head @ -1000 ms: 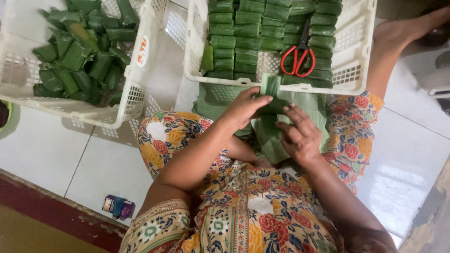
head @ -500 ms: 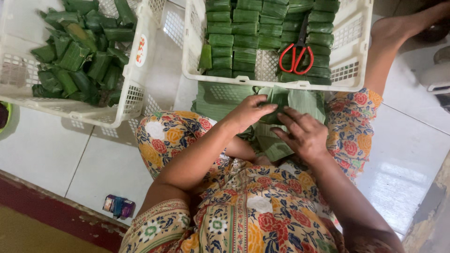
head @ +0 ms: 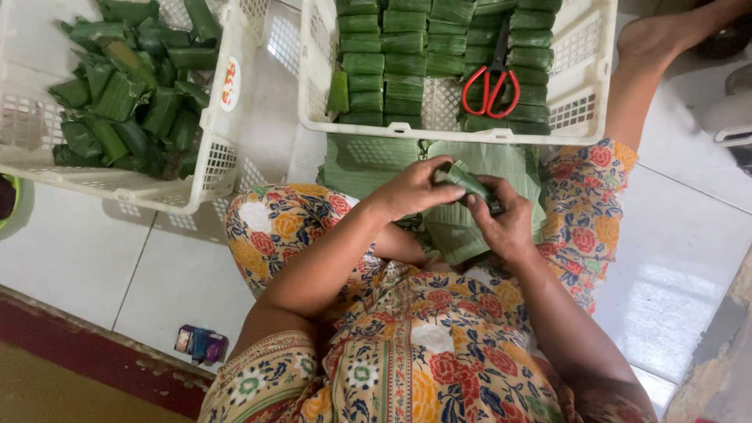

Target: The person sits on the floor and folds banana leaf sheets into small rectangular packets, pressing and tucking the edges by hand. They occasionally use a small hand tool on a folded packet and place finished packets into a plastic basket beside them.

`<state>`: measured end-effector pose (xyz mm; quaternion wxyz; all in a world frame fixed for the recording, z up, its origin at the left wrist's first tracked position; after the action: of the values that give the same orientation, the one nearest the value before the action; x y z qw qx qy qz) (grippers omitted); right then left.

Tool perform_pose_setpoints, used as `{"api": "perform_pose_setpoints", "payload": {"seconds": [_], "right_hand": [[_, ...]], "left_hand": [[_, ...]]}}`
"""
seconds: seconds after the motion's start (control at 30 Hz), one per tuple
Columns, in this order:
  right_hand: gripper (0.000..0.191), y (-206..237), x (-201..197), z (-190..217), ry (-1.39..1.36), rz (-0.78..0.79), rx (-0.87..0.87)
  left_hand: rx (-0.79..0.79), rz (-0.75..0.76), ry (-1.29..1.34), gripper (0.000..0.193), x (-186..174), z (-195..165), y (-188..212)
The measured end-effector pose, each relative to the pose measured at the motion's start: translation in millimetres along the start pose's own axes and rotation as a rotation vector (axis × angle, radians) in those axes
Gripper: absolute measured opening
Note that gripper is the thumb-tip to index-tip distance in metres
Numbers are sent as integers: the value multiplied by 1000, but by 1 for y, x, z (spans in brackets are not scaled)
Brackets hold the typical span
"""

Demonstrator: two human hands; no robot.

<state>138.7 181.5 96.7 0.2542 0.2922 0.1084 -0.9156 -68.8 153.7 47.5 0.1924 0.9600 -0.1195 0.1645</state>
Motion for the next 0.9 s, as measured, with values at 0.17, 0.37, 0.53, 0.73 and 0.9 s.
{"api": "perform_pose_setpoints", "payload": {"seconds": [0.17, 0.37, 0.53, 0.73, 0.9], "right_hand": [[52, 3, -18, 31, -36, 46, -164], [53, -4, -34, 16, 71, 362, 183], [47, -30, -20, -28, -166, 219, 250], [49, -24, -2, -53, -159, 238, 373], [50, 2, 4, -47, -158, 339, 434]], "left_hand": [[20, -109, -683, 45, 8, -14, 9], [-178, -105, -666, 54, 25, -10, 7], [-130, -291, -712, 61, -12, 4, -10], [-427, -358, -550, 49, -34, 56, -25], [-515, -545, -763, 53, -27, 67, -28]]}}
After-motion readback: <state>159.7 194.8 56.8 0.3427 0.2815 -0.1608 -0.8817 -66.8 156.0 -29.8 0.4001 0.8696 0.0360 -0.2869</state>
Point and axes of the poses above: each hand's wrist, its own y-axis away from the middle knuckle, its own x-axis out of the palm, z = x × y, the point moved 2 cm from there along -y, towards the middle knuckle, and after that the axes turned 10 degrees about -x, right-handed, at the moved point
